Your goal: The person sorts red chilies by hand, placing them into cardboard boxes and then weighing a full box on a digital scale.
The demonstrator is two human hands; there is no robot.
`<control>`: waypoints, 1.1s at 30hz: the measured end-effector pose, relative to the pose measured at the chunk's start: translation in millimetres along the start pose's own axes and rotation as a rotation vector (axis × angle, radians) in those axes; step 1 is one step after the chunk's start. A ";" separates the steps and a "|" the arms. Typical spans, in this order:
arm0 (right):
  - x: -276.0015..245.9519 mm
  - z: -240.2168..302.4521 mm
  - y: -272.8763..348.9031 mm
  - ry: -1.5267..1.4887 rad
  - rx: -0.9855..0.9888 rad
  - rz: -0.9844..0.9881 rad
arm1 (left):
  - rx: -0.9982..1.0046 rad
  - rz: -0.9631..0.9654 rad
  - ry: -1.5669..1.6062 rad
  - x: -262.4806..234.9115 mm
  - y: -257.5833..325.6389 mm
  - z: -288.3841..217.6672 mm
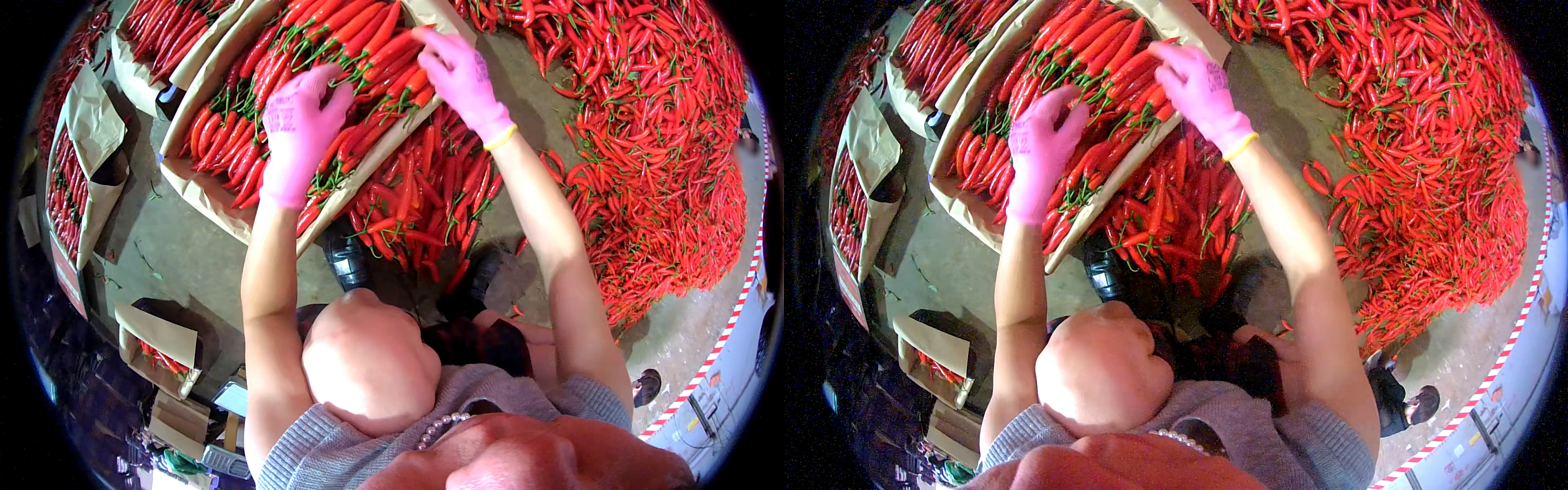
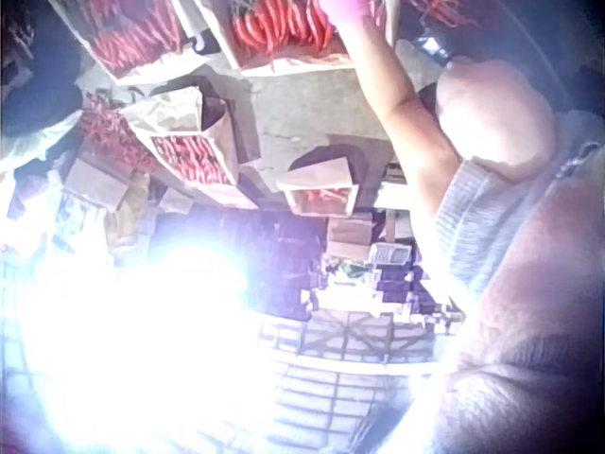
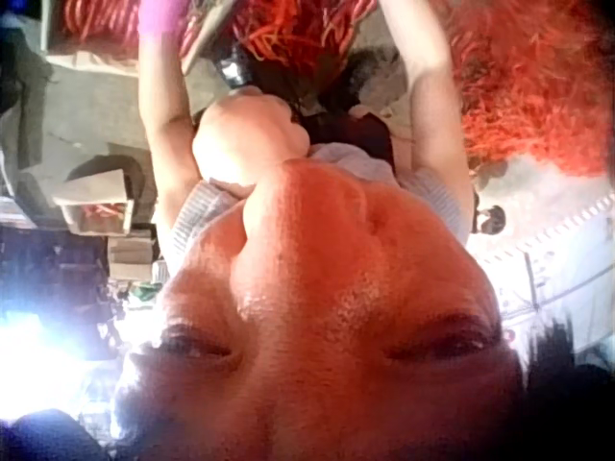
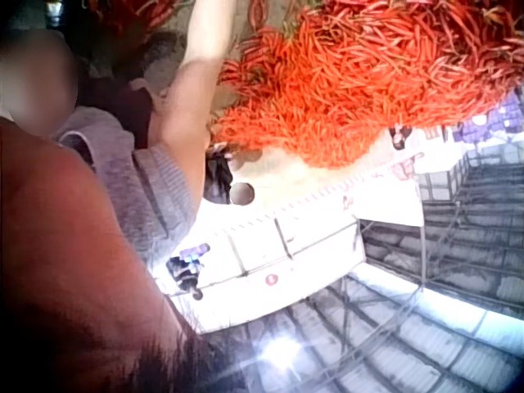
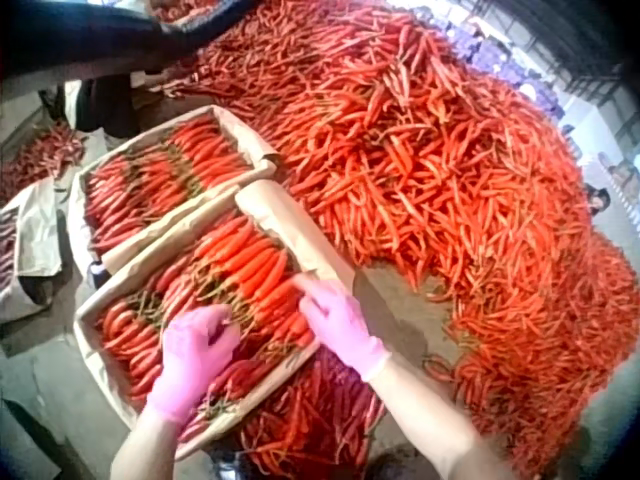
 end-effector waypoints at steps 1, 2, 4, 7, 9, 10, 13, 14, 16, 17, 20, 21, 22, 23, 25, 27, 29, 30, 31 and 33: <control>1.9 -7.2 -7.2 0.152 -0.034 -0.078 | 0.077 -0.105 -0.169 3.8 -9.6 -2.1; 6.6 -17.2 -14.4 0.209 -0.011 0.018 | 0.086 -0.060 -0.239 15.2 -19.5 1.2; 27.2 -8.8 -25.7 0.293 -0.053 0.221 | 0.066 0.058 -0.394 32.7 -34.5 24.0; 44.4 5.2 -24.4 0.381 -0.161 0.431 | 0.028 0.065 -0.329 42.5 -47.9 43.5; 36.8 -1.8 -22.9 0.316 -0.221 0.430 | -0.015 0.144 -0.288 31.7 -41.9 27.4; 33.1 15.2 -24.7 0.370 -0.171 0.528 | -0.053 0.159 -0.235 11.9 -34.0 18.7; 34.0 14.0 -19.4 0.377 -0.183 0.545 | 0.091 -0.037 -0.182 -8.8 -43.3 18.7; 38.0 6.6 -20.0 0.460 -0.022 0.690 | 0.231 -0.159 -0.321 -9.0 -54.7 14.0; 34.8 13.9 -38.1 0.382 0.090 0.809 | 0.389 -0.281 -0.533 11.6 -85.3 12.0; 33.5 14.4 -39.5 0.340 0.155 0.872 | 0.406 -0.253 -0.596 35.4 -96.8 15.9; 27.7 11.9 -40.7 0.144 0.074 0.655 | 0.252 -0.055 -0.454 49.3 -138.7 45.3; 25.0 14.8 -41.8 0.130 0.036 0.593 | 0.227 -0.044 -0.402 40.8 -150.0 49.1; 26.5 15.1 -43.9 0.141 -0.117 0.520 | 0.223 0.071 -0.438 34.8 -148.4 44.5; 26.2 9.0 -42.2 0.071 0.072 0.546 | 0.331 -0.180 -0.451 45.7 -133.3 51.1; 23.4 23.0 -46.4 -0.067 0.441 0.573 | 0.310 -0.036 -0.416 46.7 -119.5 40.8; 24.9 8.5 -70.8 -0.016 0.090 0.400 | 0.405 -0.117 -0.451 54.5 -109.1 41.0; 19.0 11.9 -99.7 -0.145 0.036 0.206 | 0.390 -0.280 -0.351 31.6 -114.7 21.8; 22.6 11.7 -118.4 -0.088 0.033 0.198 | 0.370 -0.244 -0.378 32.5 -110.5 25.7; 30.3 20.2 -138.8 -0.042 0.026 0.190 | 0.349 -0.207 -0.416 32.3 -103.7 37.1; 43.7 53.4 -172.5 -0.034 -0.022 0.110 | 0.303 -0.069 -0.419 41.5 -87.2 41.8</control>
Point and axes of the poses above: each hand's wrist, its own y-axis away from the middle knuckle, its own x-axis out of the palm, z = x × y, the point moved 4 cm from there along -y, towards the middle knuckle, and after that the axes turned 12 degrees about -y, right-handed, at the moved point
